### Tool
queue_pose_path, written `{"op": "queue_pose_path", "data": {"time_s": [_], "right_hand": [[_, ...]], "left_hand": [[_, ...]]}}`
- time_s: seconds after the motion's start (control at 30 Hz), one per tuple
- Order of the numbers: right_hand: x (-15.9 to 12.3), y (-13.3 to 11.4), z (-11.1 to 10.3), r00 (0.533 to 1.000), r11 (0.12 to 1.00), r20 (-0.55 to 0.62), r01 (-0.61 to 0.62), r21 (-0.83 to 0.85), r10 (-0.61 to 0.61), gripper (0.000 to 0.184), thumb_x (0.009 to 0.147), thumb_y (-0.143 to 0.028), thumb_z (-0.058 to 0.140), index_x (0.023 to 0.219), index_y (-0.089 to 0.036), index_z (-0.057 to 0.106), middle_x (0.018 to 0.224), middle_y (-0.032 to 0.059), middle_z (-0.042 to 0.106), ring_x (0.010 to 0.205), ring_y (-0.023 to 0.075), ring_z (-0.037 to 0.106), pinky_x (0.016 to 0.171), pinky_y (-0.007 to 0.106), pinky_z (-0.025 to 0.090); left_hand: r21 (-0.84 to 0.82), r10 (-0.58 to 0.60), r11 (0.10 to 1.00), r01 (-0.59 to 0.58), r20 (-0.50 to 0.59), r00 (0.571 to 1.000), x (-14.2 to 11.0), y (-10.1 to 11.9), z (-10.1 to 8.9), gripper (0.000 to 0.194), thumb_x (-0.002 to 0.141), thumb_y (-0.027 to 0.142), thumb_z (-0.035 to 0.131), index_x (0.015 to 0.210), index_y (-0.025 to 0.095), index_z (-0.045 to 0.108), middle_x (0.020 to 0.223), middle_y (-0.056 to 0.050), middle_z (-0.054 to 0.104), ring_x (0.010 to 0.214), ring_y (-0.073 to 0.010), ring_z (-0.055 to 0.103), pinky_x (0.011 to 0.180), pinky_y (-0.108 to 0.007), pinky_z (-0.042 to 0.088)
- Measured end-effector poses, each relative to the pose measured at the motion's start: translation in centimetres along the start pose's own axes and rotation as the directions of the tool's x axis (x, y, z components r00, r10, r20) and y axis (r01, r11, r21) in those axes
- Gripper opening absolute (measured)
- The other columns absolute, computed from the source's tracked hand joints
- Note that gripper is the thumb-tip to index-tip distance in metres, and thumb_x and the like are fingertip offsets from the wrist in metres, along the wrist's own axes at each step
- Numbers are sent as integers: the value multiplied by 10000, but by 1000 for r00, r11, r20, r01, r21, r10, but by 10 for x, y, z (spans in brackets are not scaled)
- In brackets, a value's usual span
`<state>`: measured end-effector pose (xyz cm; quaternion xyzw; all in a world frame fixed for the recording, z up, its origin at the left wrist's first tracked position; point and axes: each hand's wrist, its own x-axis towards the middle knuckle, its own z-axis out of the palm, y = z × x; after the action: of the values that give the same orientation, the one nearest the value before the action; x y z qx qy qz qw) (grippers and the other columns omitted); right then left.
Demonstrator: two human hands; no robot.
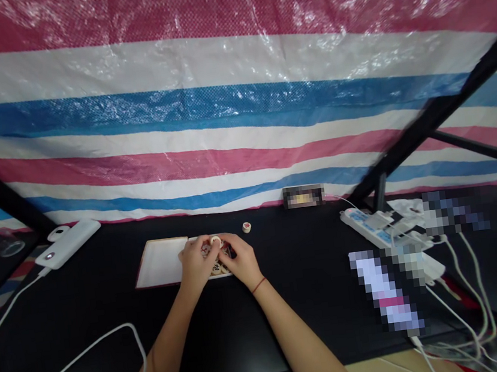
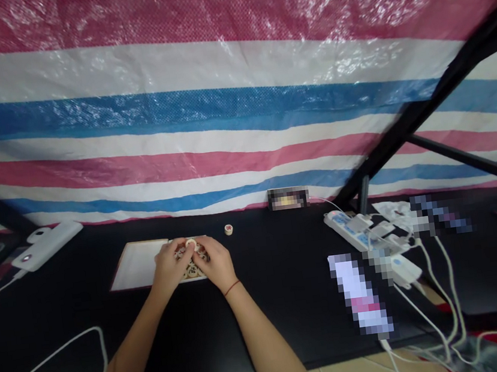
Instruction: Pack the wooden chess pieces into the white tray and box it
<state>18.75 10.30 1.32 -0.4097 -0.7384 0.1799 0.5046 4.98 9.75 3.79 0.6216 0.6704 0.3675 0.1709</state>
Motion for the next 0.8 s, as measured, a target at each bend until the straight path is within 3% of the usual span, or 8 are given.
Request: {"op": "queue_pose_path", "data": {"time_s": [0.13, 0.27, 0.33, 0.47, 0.57, 0.67, 0.73, 0.8], "right_hand": [[2, 18, -9, 995, 996, -94, -39, -78, 31, 221, 875, -269, 526, 1049, -214, 650, 1079, 79, 683, 914, 179, 653, 824, 312, 532], [1, 62, -40, 914, 893, -344, -328, -309, 216, 229, 849, -299, 519, 977, -173, 661, 925, 94, 703, 857, 227, 633, 809, 380, 505], [-2, 82, -53, 892, 820, -362, -409, -400, 269, 209, 833, -300, 518, 874, -163, 671, 850, 102, 703, 838, 249, 622, 798, 394, 489], [-5, 102, -56, 924, 826, -297, -355, -438, 240, 218, 846, -313, 515, 904, -175, 674, 929, 100, 713, 933, 256, 598, 836, 382, 463], [-2, 100, -49, 937, 820, -257, -336, -463, 238, 178, 845, -302, 525, 867, -197, 668, 920, 86, 716, 944, 256, 585, 836, 385, 453], [3, 83, -45, 944, 848, -275, -293, -442, 183, 172, 846, -286, 519, 790, -189, 649, 930, 100, 705, 969, 259, 590, 890, 420, 436], [6, 62, -42, 948, 909, -292, -226, -349, 124, 177, 855, -300, 524, 807, -180, 645, 958, 106, 693, 989, 252, 599, 924, 430, 432], [6, 37, -36, 963, 969, -225, -189, -159, 150, 183, 860, -339, 557, 922, -191, 647, 958, 84, 690, 928, 219, 622, 870, 380, 481]], "left_hand": [[-219, -10, 976, 13, 17, 1000, -1, -6, 3, 259, 810, 446, 566, 891, 214, 648, 879, -33, 703, 850, -197, 641, 812, -330, 494], [-356, -51, 934, 36, -30, 998, 1, -13, 1, 288, 799, 443, 608, 976, 216, 620, 857, -15, 692, 796, -169, 648, 777, -303, 524], [-418, -28, 908, 1, -58, 998, 3, -16, 1, 267, 810, 417, 606, 984, 216, 623, 905, -27, 685, 829, -166, 656, 777, -296, 536], [-463, 59, 880, -106, -115, 992, 6, -23, 7, 207, 820, 366, 599, 941, 205, 649, 1036, -61, 649, 894, -169, 660, 808, -306, 556], [-452, 99, 880, -147, -128, 987, 8, -27, 11, 252, 819, 322, 598, 1044, 211, 632, 1100, -71, 628, 885, -164, 671, 800, -310, 572], [-389, 162, 900, -198, -123, 979, 7, -28, 13, 250, 851, 296, 564, 1082, 223, 626, 1113, -65, 625, 880, -153, 672, 795, -301, 577], [-311, 219, 918, -246, -118, 968, 5, -27, 14, 230, 864, 286, 558, 1075, 232, 634, 1060, -52, 639, 847, -144, 665, 780, -289, 574], [-225, 286, 925, -306, -115, 951, 3, -25, 15, 209, 864, 268, 570, 1057, 241, 644, 977, -36, 646, 804, -139, 654, 765, -280, 566]]}}
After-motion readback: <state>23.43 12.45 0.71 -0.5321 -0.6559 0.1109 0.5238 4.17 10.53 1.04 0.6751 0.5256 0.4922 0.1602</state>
